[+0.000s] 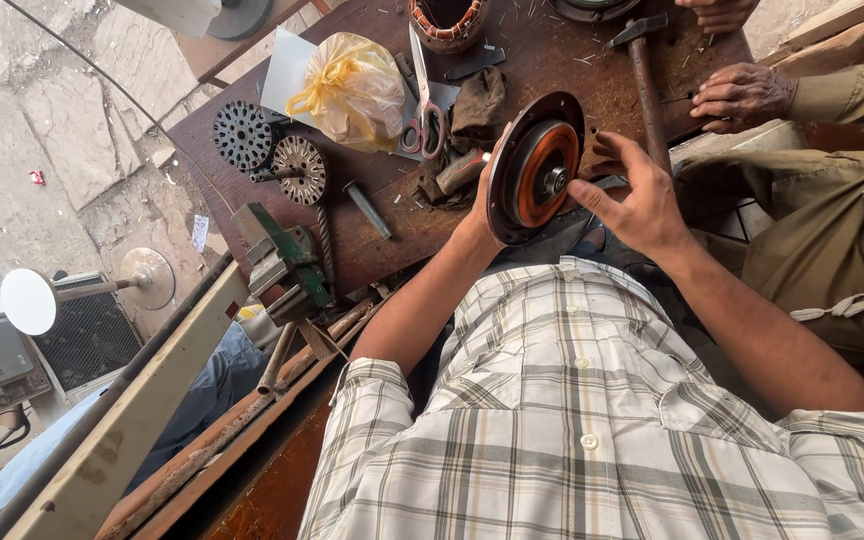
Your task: The person assembles an electrical motor component by inserting a cylindrical metal shaft into a copper-wound stator. They then place a circular metal housing over the assembly and use a hammer to tap it into place. The person handles the assembled unit and inspects the wiring.
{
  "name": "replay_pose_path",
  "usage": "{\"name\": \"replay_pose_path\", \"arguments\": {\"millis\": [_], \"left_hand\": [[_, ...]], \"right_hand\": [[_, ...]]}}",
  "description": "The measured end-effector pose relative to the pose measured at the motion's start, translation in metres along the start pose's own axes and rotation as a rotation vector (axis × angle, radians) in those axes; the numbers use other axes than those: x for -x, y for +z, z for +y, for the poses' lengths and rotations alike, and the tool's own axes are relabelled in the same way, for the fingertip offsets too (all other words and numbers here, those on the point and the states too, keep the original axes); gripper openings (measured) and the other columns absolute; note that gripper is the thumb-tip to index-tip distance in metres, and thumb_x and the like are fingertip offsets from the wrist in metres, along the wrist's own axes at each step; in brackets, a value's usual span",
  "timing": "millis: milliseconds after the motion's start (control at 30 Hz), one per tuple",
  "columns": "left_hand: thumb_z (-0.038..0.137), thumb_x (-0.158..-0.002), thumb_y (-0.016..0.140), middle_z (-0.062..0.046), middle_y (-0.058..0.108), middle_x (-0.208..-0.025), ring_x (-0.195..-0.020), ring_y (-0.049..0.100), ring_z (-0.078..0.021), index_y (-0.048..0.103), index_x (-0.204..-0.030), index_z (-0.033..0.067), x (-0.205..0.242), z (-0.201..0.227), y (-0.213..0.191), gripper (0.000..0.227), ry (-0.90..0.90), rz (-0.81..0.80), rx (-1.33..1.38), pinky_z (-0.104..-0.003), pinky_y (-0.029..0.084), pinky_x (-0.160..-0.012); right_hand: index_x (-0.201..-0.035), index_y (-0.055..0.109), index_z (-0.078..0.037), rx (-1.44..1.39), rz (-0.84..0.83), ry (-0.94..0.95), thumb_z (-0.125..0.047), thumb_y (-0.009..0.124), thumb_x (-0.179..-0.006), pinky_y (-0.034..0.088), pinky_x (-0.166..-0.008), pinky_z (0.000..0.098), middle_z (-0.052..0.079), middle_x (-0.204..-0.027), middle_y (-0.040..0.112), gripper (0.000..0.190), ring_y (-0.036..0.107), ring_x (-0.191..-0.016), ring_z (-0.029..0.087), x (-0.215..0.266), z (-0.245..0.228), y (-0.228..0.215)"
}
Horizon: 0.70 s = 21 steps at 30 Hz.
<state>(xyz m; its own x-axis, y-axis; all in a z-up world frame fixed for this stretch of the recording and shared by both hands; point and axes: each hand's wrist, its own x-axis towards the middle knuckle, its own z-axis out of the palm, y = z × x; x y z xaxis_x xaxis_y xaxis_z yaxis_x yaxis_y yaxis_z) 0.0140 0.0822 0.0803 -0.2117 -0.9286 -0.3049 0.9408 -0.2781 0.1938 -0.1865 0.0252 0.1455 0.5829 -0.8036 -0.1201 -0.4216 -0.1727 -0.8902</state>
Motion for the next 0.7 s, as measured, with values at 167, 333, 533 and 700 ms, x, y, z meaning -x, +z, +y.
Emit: {"name": "replay_pose_path", "arguments": {"millis": [167, 333, 533, 700], "left_hand": [[0.051, -0.114, 0.039, -0.018, 0.065, -0.123, -0.099, 0.074, -0.0233, 0.055, -0.141, 0.0049, -0.002, -0.004, -0.006, 0.056, 0.017, 0.013, -0.038, -0.035, 0.066, -0.083], [0.064, -0.106, 0.042, -0.018, 0.061, -0.127, -0.105, 0.07, -0.0256, 0.054, -0.144, 0.0101, -0.007, -0.01, -0.015, 0.067, -0.039, 0.062, -0.051, -0.036, 0.065, -0.083], [0.077, -0.093, 0.047, -0.019, 0.057, -0.132, -0.119, 0.061, -0.0322, 0.05, -0.149, 0.0117, -0.011, -0.02, -0.024, 0.087, -0.09, 0.253, -0.186, -0.043, 0.063, -0.09], [0.079, -0.088, 0.046, -0.022, 0.058, -0.129, -0.117, 0.063, -0.0369, 0.048, -0.147, 0.0107, -0.01, -0.02, -0.022, 0.09, -0.091, 0.233, -0.283, -0.044, 0.064, -0.087]], "right_hand": [[-0.156, 0.035, 0.01, 0.094, -0.038, -0.032, -0.071, 0.067, -0.088, 0.046, -0.118, 0.0528, 0.032, -0.144, 0.053, 0.111, 0.053, -0.141, 0.04, 0.004, 0.0, 0.003], [-0.165, 0.005, 0.0, 0.261, -0.094, -0.065, -0.075, 0.078, -0.069, 0.037, -0.114, 0.0663, 0.036, -0.161, 0.019, 0.142, 0.026, -0.152, 0.053, 0.003, -0.008, 0.015], [-0.164, 0.008, -0.011, 0.171, -0.105, 0.015, -0.065, 0.087, -0.062, 0.05, -0.106, 0.059, 0.03, -0.155, 0.019, 0.141, 0.034, -0.143, 0.052, -0.01, -0.016, 0.033], [-0.165, 0.017, -0.013, 0.2, -0.012, -0.137, -0.05, 0.091, -0.066, 0.055, -0.111, 0.0522, 0.027, -0.152, 0.029, 0.129, 0.045, -0.14, 0.045, -0.01, -0.012, 0.036]]}}
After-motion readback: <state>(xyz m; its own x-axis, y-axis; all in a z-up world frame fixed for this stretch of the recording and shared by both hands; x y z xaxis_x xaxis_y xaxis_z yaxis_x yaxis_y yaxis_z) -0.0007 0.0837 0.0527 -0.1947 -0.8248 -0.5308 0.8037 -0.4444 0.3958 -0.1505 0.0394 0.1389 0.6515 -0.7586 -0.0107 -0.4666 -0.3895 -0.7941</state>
